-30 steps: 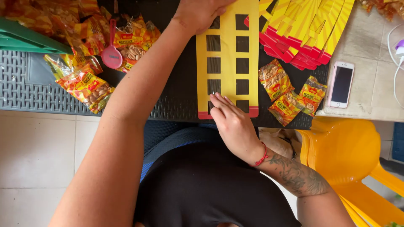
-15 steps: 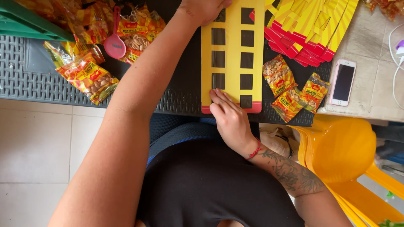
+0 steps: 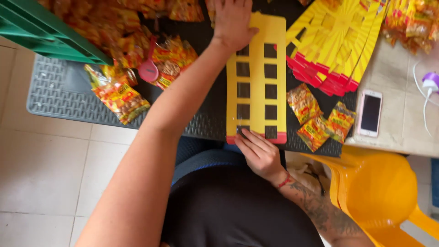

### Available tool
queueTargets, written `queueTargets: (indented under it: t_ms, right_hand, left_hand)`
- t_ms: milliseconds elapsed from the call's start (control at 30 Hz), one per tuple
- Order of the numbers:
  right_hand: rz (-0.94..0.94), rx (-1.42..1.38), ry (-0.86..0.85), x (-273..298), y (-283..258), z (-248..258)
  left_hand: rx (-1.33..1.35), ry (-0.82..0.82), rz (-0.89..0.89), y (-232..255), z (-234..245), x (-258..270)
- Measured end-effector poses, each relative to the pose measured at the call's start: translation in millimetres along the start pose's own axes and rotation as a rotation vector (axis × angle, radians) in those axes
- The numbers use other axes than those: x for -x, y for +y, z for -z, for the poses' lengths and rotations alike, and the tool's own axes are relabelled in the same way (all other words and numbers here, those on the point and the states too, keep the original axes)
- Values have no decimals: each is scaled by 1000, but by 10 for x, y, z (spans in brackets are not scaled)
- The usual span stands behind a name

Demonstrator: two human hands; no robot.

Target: Filling yellow cardboard display strips with small snack packets

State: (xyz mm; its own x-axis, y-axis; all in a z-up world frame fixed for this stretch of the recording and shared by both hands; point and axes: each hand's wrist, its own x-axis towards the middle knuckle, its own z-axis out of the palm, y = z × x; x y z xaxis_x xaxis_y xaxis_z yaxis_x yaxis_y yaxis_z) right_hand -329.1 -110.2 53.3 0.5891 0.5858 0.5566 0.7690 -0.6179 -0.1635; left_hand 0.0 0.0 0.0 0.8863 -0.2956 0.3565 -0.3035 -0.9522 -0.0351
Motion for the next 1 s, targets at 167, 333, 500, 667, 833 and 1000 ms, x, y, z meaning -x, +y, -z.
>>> queueTargets:
  t_ms: [167, 333, 500, 667, 833, 1000]
  right_hand:
    - [-173, -25, 233, -112, 33, 448]
    - [-568, -28, 914, -56, 412, 1106]
    - [-1161, -486, 968, 408, 508, 836]
    - [-1326, -477, 883, 723, 279, 570]
    - [-1310, -777, 843, 632, 268, 177]
    - [-1278, 139, -266, -116, 278, 415]
  left_hand:
    - [619, 101, 4, -219, 874, -122]
    - [1884, 163, 260, -650, 1210, -45]
    - [246, -556, -142, -533, 718, 208]
    - [70, -86, -40, -782, -131, 87]
    - [271, -1, 63, -972, 674, 130]
    - [1716, 199, 473, -972, 1397, 718]
